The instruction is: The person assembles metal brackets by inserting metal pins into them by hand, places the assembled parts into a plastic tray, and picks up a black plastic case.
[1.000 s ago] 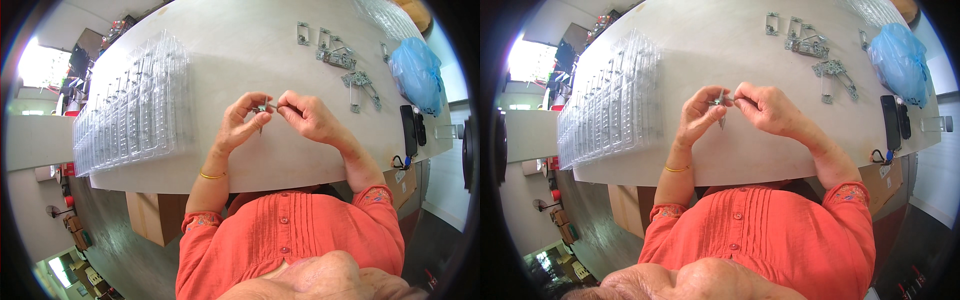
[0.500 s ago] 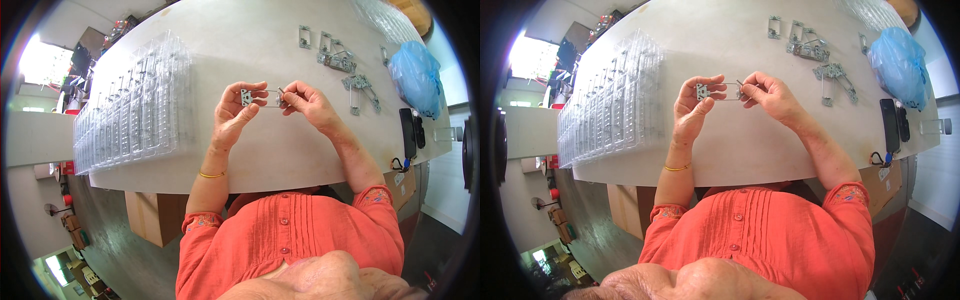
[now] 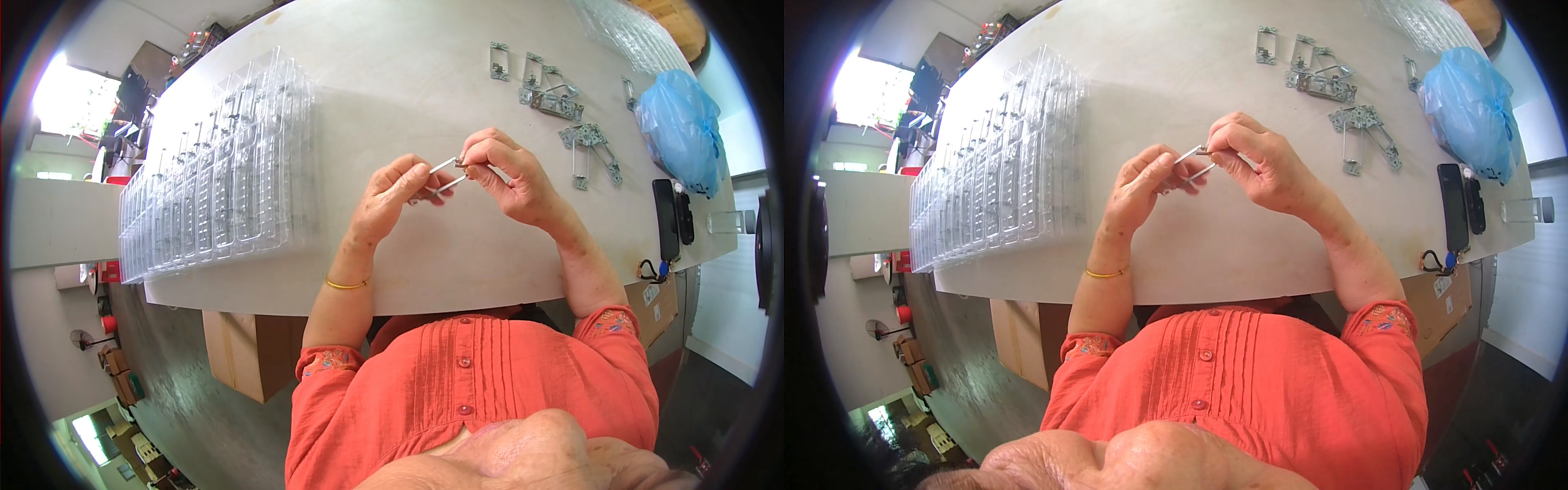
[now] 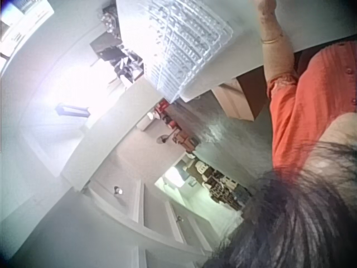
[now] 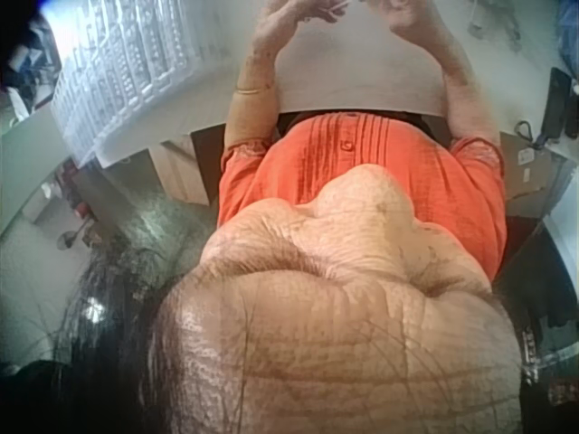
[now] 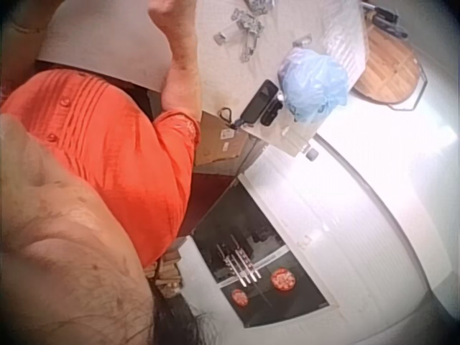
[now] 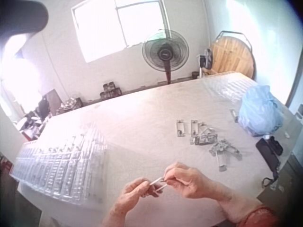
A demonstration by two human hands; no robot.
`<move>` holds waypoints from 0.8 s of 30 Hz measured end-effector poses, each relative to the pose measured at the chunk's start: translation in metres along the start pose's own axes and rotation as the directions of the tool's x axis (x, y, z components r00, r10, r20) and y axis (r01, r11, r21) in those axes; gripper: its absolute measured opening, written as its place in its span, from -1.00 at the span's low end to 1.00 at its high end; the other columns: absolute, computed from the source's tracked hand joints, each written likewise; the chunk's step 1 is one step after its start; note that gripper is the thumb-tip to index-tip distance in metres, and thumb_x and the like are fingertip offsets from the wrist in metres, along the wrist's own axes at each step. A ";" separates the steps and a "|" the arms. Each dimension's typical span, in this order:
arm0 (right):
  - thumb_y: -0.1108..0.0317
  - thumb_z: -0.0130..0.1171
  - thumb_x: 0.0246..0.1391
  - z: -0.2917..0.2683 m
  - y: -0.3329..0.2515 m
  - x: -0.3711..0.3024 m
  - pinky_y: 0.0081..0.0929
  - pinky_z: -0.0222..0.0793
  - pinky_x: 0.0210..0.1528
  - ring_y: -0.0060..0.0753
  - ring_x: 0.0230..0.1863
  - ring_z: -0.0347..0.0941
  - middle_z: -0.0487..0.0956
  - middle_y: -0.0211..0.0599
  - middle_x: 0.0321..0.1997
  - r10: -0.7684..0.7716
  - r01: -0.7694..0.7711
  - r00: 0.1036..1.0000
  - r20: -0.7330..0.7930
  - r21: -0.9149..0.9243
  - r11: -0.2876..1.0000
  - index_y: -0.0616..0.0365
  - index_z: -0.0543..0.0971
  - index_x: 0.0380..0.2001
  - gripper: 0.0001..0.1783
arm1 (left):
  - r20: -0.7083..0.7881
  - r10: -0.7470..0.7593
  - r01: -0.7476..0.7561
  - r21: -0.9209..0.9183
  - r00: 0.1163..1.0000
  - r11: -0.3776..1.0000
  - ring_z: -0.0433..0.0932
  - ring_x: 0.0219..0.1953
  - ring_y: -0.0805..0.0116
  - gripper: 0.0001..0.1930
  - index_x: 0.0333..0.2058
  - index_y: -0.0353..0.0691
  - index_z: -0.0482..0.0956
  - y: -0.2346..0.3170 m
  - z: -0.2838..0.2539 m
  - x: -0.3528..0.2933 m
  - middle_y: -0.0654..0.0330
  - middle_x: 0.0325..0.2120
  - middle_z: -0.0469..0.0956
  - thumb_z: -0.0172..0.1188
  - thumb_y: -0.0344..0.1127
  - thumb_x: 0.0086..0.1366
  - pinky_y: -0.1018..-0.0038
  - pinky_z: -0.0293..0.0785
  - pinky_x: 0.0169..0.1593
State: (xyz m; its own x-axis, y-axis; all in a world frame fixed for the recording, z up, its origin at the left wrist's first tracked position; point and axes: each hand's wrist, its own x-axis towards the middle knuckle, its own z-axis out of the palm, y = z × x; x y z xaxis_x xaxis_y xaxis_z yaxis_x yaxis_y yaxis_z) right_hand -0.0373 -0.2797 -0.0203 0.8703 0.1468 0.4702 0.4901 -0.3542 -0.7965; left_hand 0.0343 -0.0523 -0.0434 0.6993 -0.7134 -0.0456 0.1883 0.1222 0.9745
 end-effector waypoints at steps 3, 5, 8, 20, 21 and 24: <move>0.59 0.20 0.18 0.003 0.003 0.000 -0.48 0.42 -0.18 -0.37 -0.22 0.45 0.52 -0.30 -0.17 -0.001 0.001 1.000 0.008 0.002 1.000 0.19 0.50 -0.27 -0.90 | 0.061 -0.023 0.027 -0.057 0.998 0.998 0.63 -0.30 0.38 -0.71 -0.25 -0.32 0.56 -0.002 0.004 -0.001 0.02 -0.25 0.66 0.07 -0.18 0.48 0.45 0.57 -0.22; 0.57 0.21 0.18 0.004 0.005 0.001 -0.49 0.41 -0.21 -0.43 -0.27 0.45 0.53 -0.32 -0.22 -0.081 0.060 0.983 -0.164 -0.129 0.990 0.20 0.51 -0.28 -0.91 | 0.037 -0.010 0.012 -0.060 0.999 0.998 0.60 -0.37 0.47 -0.72 -0.28 -0.29 0.56 -0.002 0.005 0.000 0.08 -0.28 0.67 0.09 -0.17 0.49 0.53 0.54 -0.30; 0.54 0.22 0.19 0.001 0.004 -0.001 -0.52 0.37 -0.30 -0.52 -0.36 0.41 0.54 -0.36 -0.32 0.100 -0.113 0.981 -0.168 -0.069 0.991 0.19 0.53 -0.29 -0.93 | -0.041 0.006 -0.008 -0.050 0.999 0.999 0.61 -0.35 0.43 -0.74 -0.25 -0.35 0.58 -0.003 0.003 0.000 -0.04 -0.24 0.66 0.09 -0.23 0.47 0.52 0.55 -0.35; 0.44 0.18 0.27 0.010 0.004 -0.005 -0.60 0.24 -0.47 -0.70 -0.51 0.29 0.43 -0.49 -0.57 0.334 -0.332 0.934 -0.128 0.038 0.942 0.19 0.51 -0.21 -0.92 | -0.086 0.119 -0.098 0.214 0.989 0.972 0.52 -0.33 0.56 -0.85 -0.29 -0.32 0.61 -0.005 0.005 0.002 0.12 -0.15 0.64 0.17 -0.36 0.43 0.63 0.44 -0.39; 0.44 0.18 0.27 0.010 0.001 -0.005 -0.60 0.24 -0.47 -0.70 -0.51 0.29 0.43 -0.49 -0.57 0.336 -0.334 0.933 -0.127 0.038 0.942 0.19 0.51 -0.21 -0.92 | -0.098 0.126 -0.100 0.236 0.987 0.967 0.50 -0.33 0.56 -0.86 -0.31 -0.32 0.60 -0.004 0.006 0.002 0.13 -0.15 0.63 0.18 -0.37 0.41 0.62 0.43 -0.37; 0.40 0.15 0.31 0.008 -0.009 -0.001 -0.64 0.28 -0.43 -0.73 -0.49 0.32 0.46 -0.50 -0.54 0.481 -0.458 0.875 -0.061 0.218 0.862 0.20 0.51 -0.15 -0.87 | -0.069 0.196 -0.153 0.396 0.978 0.906 0.47 -0.35 0.56 -0.88 -0.34 -0.33 0.58 -0.002 0.007 0.002 0.16 -0.17 0.63 0.21 -0.40 0.37 0.59 0.42 -0.32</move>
State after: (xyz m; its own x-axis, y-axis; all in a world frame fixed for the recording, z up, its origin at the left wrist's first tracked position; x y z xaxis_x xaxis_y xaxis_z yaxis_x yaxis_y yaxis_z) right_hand -0.0421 -0.2694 -0.0167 0.9938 -0.0984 0.0516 0.0342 -0.1710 -0.9847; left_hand 0.0302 -0.0589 -0.0441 0.7685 -0.6263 0.1310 -0.2096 -0.0530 0.9764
